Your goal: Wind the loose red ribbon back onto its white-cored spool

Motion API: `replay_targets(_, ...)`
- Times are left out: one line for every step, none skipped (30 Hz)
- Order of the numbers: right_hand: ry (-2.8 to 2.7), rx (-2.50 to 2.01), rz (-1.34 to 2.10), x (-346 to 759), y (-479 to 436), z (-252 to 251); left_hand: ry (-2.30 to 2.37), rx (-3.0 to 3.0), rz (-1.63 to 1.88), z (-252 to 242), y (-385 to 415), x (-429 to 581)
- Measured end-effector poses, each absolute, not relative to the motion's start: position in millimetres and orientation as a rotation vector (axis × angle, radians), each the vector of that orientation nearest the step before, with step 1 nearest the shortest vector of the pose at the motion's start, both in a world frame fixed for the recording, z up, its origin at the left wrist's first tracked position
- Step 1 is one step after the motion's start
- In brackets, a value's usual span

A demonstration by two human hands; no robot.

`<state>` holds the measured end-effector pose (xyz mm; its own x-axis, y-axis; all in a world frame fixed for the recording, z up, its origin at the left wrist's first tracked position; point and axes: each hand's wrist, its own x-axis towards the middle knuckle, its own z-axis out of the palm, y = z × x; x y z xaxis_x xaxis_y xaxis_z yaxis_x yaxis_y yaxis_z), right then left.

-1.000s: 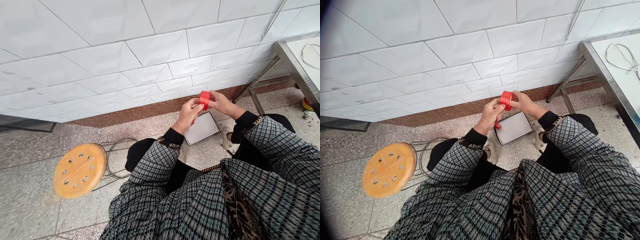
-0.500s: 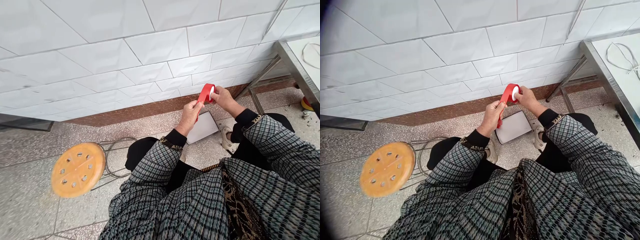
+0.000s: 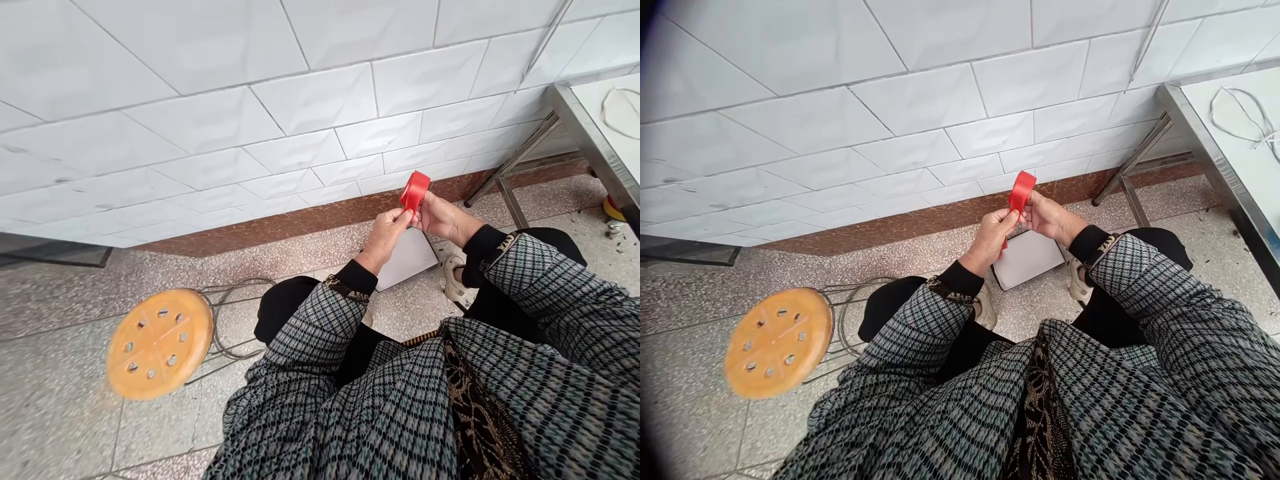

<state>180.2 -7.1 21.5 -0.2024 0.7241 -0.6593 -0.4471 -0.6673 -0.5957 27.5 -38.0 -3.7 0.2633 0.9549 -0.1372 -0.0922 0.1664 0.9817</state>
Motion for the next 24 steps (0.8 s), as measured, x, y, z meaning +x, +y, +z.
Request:
replay_targets(-0.36, -1.259, 1.947, 180, -6, 20, 0.99, 1.126, 0.955, -4, -39, 28)
replay_targets(-0.369, -1.251, 1.943, 180, -6, 19, 0.98, 1.124, 0.948, -3, -39, 27)
replay_targets(-0.376, -1.257, 1.933, 181, -5, 18, 0.983, 1.122, 0.945, -3, -40, 27)
replay_targets(-0.383, -1.277, 1.915, 181, -4, 18, 0.996, 1.122, 0.945, -3, -41, 26)
replay_targets(-0.39, -1.306, 1.892, 181, -2, 18, 1.015, 1.127, 0.946, -3, -42, 25)
replay_targets(-0.402, -1.339, 1.864, 181, -1, 18, 1.038, 1.137, 0.957, -2, -43, 23)
replay_targets(-0.418, -1.374, 1.834, 182, 0, 18, 1.055, 1.159, 0.959, -1, -43, 20)
replay_targets(-0.439, -1.404, 1.809, 182, 0, 17, 1.073, 1.192, 0.963, 1, -44, 17)
replay_targets(-0.465, -1.424, 1.792, 182, 1, 17, 1.079, 1.232, 0.967, 2, -45, 14)
replay_targets(-0.492, -1.435, 1.783, 182, 1, 17, 1.078, 1.269, 0.969, 4, -45, 11)
replay_targets(-0.517, -1.441, 1.778, 181, 2, 16, 1.077, 1.297, 0.967, 6, -46, 8)
replay_targets(-0.543, -1.444, 1.774, 181, 2, 16, 1.073, 1.316, 0.964, 8, -47, 5)
replay_targets(-0.573, -1.451, 1.765, 180, 2, 16, 1.073, 1.33, 0.956, 9, -48, 3)
replay_targets(-0.604, -1.468, 1.741, 178, 2, 16, 1.075, 1.343, 0.935, 11, -49, 1)
replay_targets(-0.637, -1.497, 1.7, 176, 3, 16, 1.078, 1.36, 0.899, 12, -50, 0)
replay_targets(-0.67, -1.532, 1.651, 174, 4, 17, 1.087, 1.376, 0.861, 13, -51, -2)
replay_targets(-0.701, -1.565, 1.603, 173, 4, 18, 1.097, 1.39, 0.823, 13, -52, -3)
replay_targets(-0.724, -1.592, 1.565, 171, 5, 19, 1.109, 1.393, 0.806, 13, -53, -4)
replay_targets(-0.738, -1.608, 1.544, 171, 6, 19, 1.128, 1.383, 0.812, 13, -54, -5)
replay_targets(-0.747, -1.611, 1.544, 170, 7, 20, 1.143, 1.369, 0.827, 12, -54, -6)
replay_targets(-0.751, -1.603, 1.556, 171, 7, 20, 1.155, 1.35, 0.849, 10, -54, -8)
replay_targets(-0.753, -1.587, 1.571, 171, 8, 20, 1.162, 1.33, 0.873, 9, -54, -10)
replay_targets(-0.749, -1.57, 1.583, 172, 8, 20, 1.163, 1.311, 0.895, 6, -53, -12)
replay_targets(-0.74, -1.549, 1.596, 174, 8, 19, 1.161, 1.291, 0.916, 4, -53, -14)
